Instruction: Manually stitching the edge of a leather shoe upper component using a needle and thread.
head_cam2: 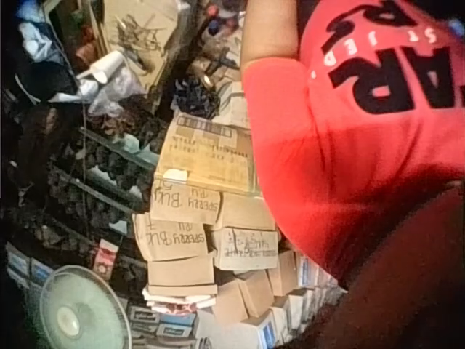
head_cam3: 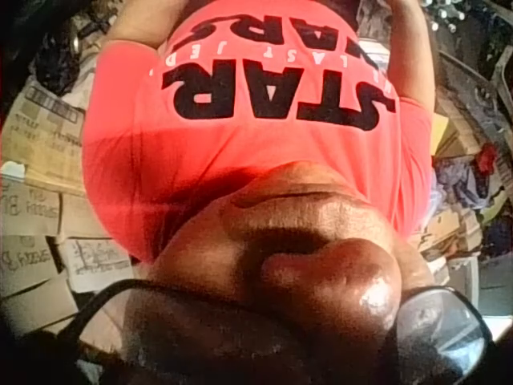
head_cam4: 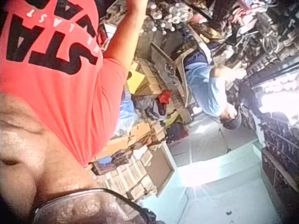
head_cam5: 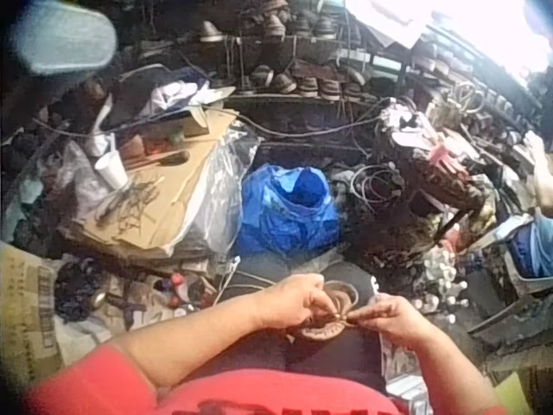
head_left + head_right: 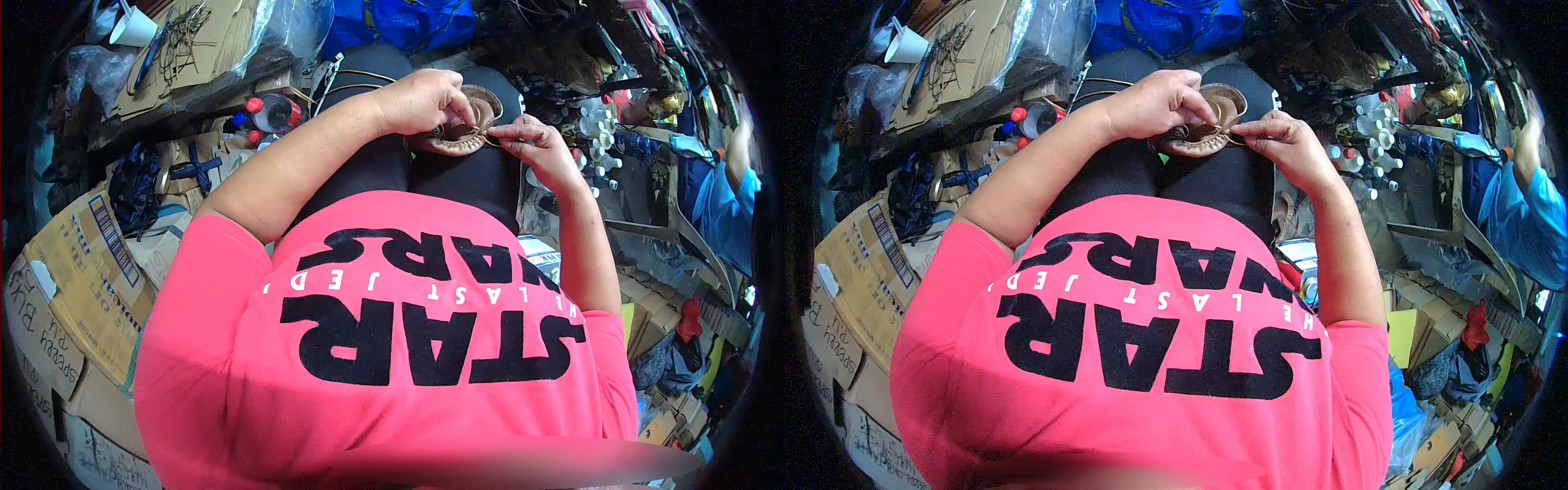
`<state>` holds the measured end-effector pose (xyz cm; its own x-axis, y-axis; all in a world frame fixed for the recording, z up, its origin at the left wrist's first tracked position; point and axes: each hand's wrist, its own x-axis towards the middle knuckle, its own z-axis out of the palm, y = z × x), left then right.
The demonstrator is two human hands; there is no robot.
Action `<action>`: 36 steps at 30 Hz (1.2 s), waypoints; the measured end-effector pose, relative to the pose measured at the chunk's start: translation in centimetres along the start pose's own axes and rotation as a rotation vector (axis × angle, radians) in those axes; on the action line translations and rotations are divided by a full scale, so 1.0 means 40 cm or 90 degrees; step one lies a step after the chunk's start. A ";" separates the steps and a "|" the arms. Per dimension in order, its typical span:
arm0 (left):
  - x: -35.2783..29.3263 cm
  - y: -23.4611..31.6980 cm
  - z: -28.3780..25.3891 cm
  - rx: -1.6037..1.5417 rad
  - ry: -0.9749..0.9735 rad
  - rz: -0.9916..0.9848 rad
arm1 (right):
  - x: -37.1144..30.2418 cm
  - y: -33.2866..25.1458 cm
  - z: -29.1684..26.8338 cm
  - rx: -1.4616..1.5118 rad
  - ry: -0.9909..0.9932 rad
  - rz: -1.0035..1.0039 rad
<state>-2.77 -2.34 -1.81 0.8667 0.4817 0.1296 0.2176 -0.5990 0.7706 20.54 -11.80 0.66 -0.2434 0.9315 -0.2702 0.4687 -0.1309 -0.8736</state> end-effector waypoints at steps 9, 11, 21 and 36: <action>0.023 -0.020 0.000 -0.098 -0.035 -0.055 | 0.015 0.019 0.003 0.012 0.001 -0.063; -0.002 -0.012 0.011 -0.078 0.028 -0.038 | -0.003 0.022 0.021 0.006 0.035 -0.067; -0.048 0.002 0.030 0.140 0.150 0.037 | -0.027 0.021 0.045 -0.045 0.111 -0.066; -0.003 0.028 0.064 -0.298 0.124 -0.333 | -0.028 0.011 0.052 0.063 0.111 0.011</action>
<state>-1.48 -4.68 -2.56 0.5962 0.7617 -0.2539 0.3288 0.0568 0.9427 19.25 -13.60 -0.27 -0.0808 0.9724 -0.2188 0.3840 -0.1722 -0.9071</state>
